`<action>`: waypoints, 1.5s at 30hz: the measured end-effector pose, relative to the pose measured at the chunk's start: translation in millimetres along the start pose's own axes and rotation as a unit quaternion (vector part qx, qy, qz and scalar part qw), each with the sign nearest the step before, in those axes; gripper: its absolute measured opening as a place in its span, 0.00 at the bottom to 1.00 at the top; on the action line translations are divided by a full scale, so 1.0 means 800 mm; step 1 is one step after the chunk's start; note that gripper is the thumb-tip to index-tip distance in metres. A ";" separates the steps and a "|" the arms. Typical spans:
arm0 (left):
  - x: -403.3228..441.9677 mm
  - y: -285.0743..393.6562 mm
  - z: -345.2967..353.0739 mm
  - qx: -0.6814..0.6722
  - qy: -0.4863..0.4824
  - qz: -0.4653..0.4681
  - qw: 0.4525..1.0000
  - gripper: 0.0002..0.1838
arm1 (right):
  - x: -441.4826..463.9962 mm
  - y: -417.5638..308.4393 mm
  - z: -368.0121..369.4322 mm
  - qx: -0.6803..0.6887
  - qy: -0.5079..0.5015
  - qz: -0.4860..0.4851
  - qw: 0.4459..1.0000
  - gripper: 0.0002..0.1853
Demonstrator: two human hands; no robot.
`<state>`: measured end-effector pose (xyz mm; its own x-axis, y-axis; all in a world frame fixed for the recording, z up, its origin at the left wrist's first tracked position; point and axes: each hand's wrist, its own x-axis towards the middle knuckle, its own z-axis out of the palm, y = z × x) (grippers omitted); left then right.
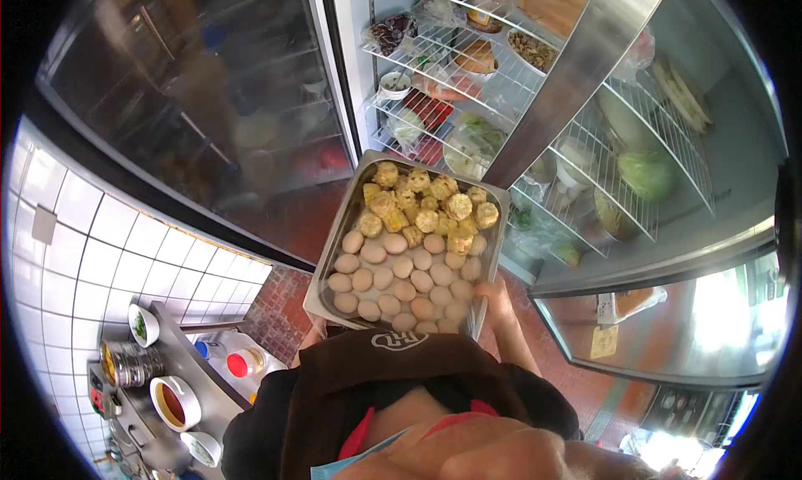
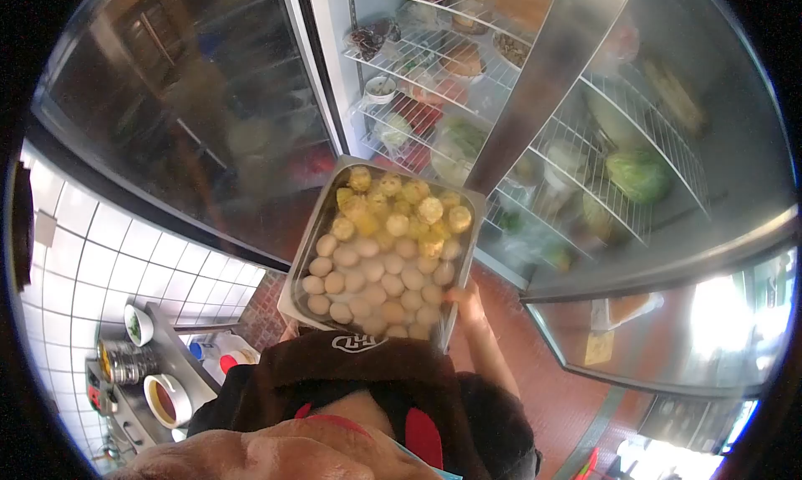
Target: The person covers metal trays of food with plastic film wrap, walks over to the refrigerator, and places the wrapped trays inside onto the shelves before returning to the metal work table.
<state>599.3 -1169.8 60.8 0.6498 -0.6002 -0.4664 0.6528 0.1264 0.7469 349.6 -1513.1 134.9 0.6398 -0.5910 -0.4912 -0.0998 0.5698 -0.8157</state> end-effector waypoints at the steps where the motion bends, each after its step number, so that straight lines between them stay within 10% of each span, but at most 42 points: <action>1: -0.020 -0.002 0.022 0.080 -0.033 0.015 0.996 0.26 | -0.003 -0.002 0.000 0.002 0.005 0.000 1.000 0.30; 4: -0.036 -0.023 0.009 0.242 -0.108 0.054 0.963 0.26 | -0.005 -0.016 0.006 -0.030 0.011 0.020 0.999 0.30; 7: -0.001 -0.054 -0.039 0.527 -0.165 0.164 0.817 0.26 | 0.013 0.012 -0.005 0.012 0.004 -0.031 0.999 0.28; 9: -0.019 0.001 0.065 -0.087 -0.185 0.062 0.977 0.26 | 0.020 0.020 -0.012 -0.023 0.002 -0.059 0.998 0.26; 14: 0.008 -0.005 0.055 -0.043 -0.147 0.140 0.978 0.28 | 0.025 0.048 0.000 0.049 -0.014 -0.115 0.992 0.25; 15: -0.007 0.015 0.082 0.270 -0.064 0.248 0.928 0.28 | 0.022 0.052 0.006 0.089 -0.016 -0.138 0.986 0.25; 16: -0.014 0.028 0.098 0.550 0.033 0.325 0.768 0.28 | 0.021 0.060 0.010 0.137 -0.038 -0.143 0.980 0.21; 17: 0.009 0.029 0.097 0.139 -0.095 0.238 0.957 0.28 | 0.028 0.069 0.018 0.138 -0.035 -0.142 0.980 0.21; 18: 0.024 0.030 0.095 -0.303 -0.198 0.098 0.927 0.29 | 0.029 0.076 0.025 0.149 -0.031 -0.159 0.975 0.20; 22: 0.058 0.059 0.105 -0.261 -0.269 0.118 0.920 0.26 | 0.028 0.113 0.052 0.186 0.030 -0.189 0.964 0.15; 24: 0.099 0.083 0.112 0.009 -0.180 0.173 0.968 0.24 | 0.026 0.116 0.083 0.215 0.076 -0.198 0.953 0.17; 30: 0.205 0.150 0.141 0.071 -0.260 0.132 0.954 0.25 | 0.001 0.132 0.173 0.220 0.121 -0.319 0.914 0.19; 45: 0.345 0.146 0.237 0.234 -0.223 0.180 0.929 0.19 | -0.017 0.155 0.225 0.300 0.099 -0.248 0.916 0.23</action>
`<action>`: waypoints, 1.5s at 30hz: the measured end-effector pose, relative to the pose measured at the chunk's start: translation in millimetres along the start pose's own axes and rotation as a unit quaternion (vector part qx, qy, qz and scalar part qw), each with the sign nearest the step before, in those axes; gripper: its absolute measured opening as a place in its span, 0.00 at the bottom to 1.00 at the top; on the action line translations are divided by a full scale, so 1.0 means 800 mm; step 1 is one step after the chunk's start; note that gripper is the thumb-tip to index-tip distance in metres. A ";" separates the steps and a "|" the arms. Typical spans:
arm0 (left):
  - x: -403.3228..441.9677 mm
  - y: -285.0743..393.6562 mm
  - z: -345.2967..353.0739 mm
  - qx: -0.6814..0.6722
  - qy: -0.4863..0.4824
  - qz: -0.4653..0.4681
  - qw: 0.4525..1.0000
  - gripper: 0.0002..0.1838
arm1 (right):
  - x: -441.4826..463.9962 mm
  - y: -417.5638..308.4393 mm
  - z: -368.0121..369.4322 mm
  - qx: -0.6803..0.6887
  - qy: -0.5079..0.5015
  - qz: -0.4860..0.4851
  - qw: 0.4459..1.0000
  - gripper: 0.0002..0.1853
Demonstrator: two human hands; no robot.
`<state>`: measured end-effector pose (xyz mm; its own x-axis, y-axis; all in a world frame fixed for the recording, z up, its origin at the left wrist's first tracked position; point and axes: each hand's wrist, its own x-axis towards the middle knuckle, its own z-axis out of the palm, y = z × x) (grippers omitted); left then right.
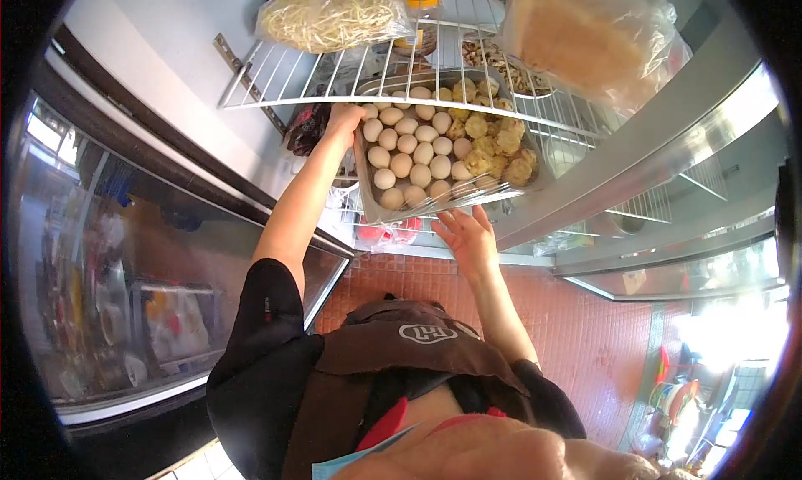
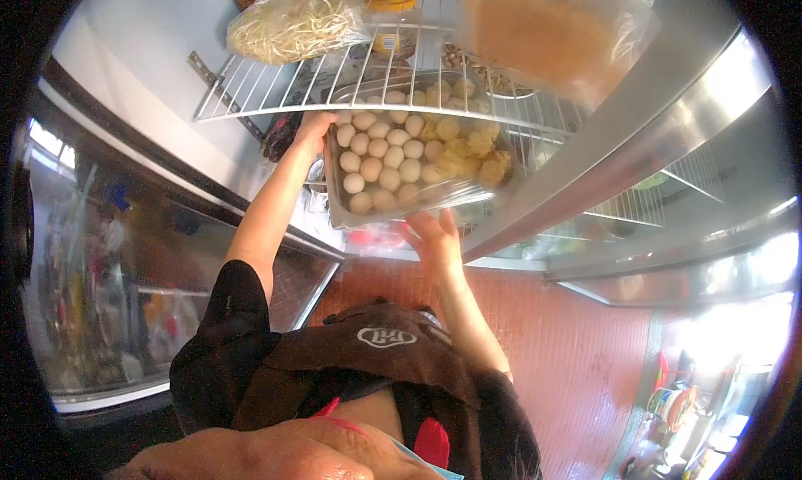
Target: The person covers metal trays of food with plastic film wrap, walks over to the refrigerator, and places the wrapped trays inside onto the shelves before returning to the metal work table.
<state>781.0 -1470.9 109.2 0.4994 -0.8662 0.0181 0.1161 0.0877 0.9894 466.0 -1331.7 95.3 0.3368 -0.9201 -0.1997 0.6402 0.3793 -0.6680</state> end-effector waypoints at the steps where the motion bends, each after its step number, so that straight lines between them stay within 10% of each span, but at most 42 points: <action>1: -0.004 0.007 0.004 -0.004 -0.002 0.000 1.000 0.17 | -0.005 0.000 0.004 0.027 -0.009 0.011 1.000 0.23; 10: 0.011 0.029 0.012 0.188 -0.010 0.128 0.974 0.24 | 0.033 0.039 0.023 -0.069 -0.084 -0.185 0.977 0.07; 12: 0.007 0.032 0.008 0.544 -0.067 0.246 0.800 0.27 | 0.051 0.050 0.009 -0.032 -0.167 -0.144 0.975 0.16; 14: -0.014 0.009 0.008 0.595 -0.021 0.303 0.744 0.27 | 0.057 0.039 0.020 -0.014 -0.145 -0.135 0.980 0.16; 21: -0.197 0.045 0.032 0.585 -0.063 0.456 0.668 0.25 | 0.088 0.042 0.043 0.263 -0.151 -0.056 0.951 0.11; 25: -0.181 0.012 0.020 0.579 -0.026 0.539 0.611 0.21 | 0.064 0.027 0.050 0.247 -0.103 -0.027 0.963 0.33; 32: -0.152 0.009 0.001 0.593 -0.026 0.571 0.567 0.24 | 0.006 0.037 -0.032 0.094 -0.099 0.036 0.990 0.22; 36: -0.168 0.010 0.020 0.633 0.000 0.531 0.563 0.26 | -0.039 0.086 -0.163 -0.328 -0.240 -0.063 0.911 0.18; 38: -0.154 0.001 0.028 0.654 0.015 0.514 0.555 0.27 | -0.092 0.046 -0.164 -0.060 -0.068 0.219 0.971 0.16; 42: -0.174 -0.046 0.044 0.673 0.060 0.469 0.569 0.30 | -0.180 0.056 -0.288 -0.096 0.145 0.195 0.965 0.16; 45: -0.106 -0.081 0.154 0.406 -0.057 0.568 0.714 0.23 | -0.156 0.067 -0.418 -0.252 0.290 -0.027 0.923 0.16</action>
<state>625.5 -1463.8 61.0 -0.2031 -0.5012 0.8412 -0.8671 0.4911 0.0832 226.9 -1229.1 -155.1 -0.2062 -0.8893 -0.4082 0.1927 0.3721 -0.9080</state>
